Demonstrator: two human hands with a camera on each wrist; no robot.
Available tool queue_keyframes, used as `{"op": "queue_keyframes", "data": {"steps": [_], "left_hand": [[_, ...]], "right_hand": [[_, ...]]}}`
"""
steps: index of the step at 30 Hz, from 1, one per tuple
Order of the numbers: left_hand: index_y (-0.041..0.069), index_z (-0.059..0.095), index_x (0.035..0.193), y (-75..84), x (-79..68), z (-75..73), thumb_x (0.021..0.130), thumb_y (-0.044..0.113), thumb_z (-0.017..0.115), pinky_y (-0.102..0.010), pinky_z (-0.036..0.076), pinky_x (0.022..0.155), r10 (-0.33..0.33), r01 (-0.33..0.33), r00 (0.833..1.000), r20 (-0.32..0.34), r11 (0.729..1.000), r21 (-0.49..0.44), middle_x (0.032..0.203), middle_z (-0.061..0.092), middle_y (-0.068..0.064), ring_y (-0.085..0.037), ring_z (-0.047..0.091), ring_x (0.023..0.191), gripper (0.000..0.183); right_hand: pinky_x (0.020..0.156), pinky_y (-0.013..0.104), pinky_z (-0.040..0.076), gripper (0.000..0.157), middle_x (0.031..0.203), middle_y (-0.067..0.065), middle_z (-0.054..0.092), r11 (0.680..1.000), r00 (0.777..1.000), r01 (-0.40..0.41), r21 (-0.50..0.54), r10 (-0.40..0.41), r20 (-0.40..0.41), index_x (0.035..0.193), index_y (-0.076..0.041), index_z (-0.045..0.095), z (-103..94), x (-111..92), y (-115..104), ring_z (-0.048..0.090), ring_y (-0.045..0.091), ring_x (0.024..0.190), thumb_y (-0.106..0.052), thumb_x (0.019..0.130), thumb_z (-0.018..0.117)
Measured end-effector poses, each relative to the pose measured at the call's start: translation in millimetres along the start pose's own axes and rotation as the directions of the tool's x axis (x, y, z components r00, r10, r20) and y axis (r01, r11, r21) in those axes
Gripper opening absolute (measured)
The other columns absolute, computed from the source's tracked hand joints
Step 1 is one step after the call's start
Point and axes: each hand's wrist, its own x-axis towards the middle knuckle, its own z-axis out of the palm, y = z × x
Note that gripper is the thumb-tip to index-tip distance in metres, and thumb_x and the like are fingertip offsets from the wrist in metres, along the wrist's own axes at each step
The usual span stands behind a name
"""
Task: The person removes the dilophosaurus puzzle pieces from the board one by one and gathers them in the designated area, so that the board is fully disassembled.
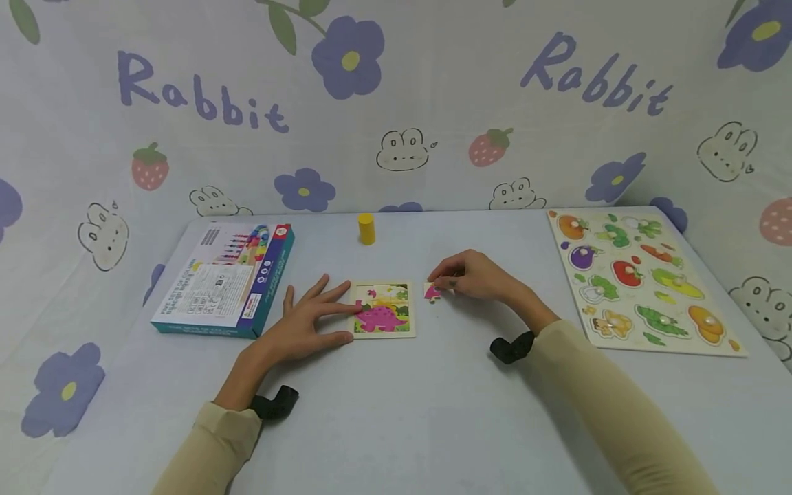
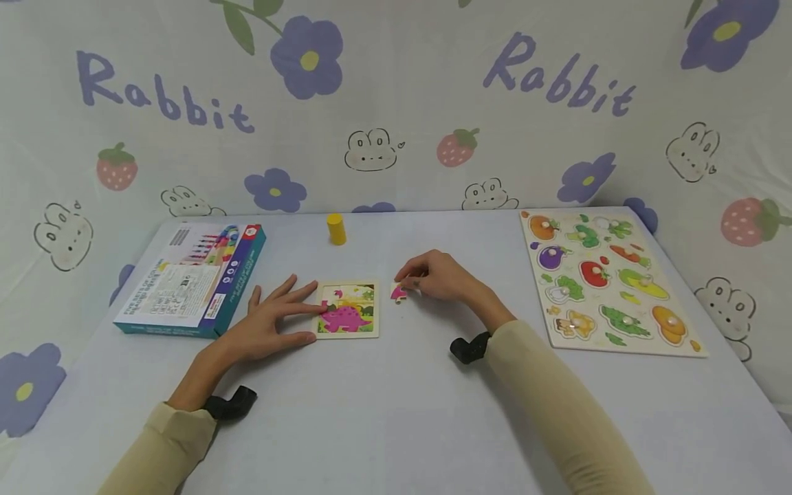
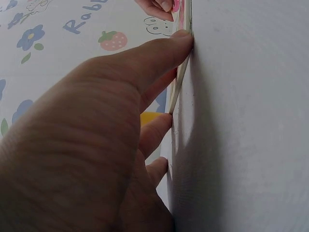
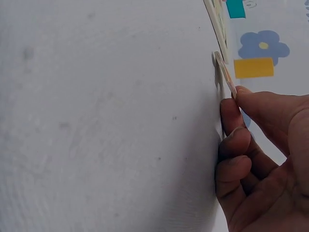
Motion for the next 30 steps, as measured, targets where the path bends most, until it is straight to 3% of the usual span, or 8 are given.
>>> {"op": "queue_keyframes", "data": {"steps": [9,30], "left_hand": [[0.036,0.067,0.144,-0.6,0.4,0.2,0.094,0.045,0.076,-0.078,-0.021,0.122,-0.001,0.001,1.000,0.006,1.000,0.002,0.177,0.029,0.002,-0.036,0.001,0.169,0.051],[0.036,0.066,0.144,-1.6,-0.8,-0.6,0.094,0.046,0.076,-0.078,-0.021,0.122,-0.002,0.002,1.000,0.007,1.000,-0.004,0.177,0.029,0.002,-0.036,0.000,0.169,0.052]], "right_hand": [[0.081,0.031,0.044,0.021,0.116,0.009,0.078,0.999,0.999,-0.031,-0.025,0.030,-0.029,0.118,-0.010,0.080,3.4,-0.8,0.3,0.057,0.021,0.097,-0.014,0.102,0.067],[0.080,0.031,0.046,0.020,0.111,0.008,0.077,1.000,0.999,-0.019,-0.008,0.019,-0.044,0.118,-0.009,0.079,5.8,-2.0,-0.3,0.056,0.020,0.093,-0.015,0.104,0.067]]}}
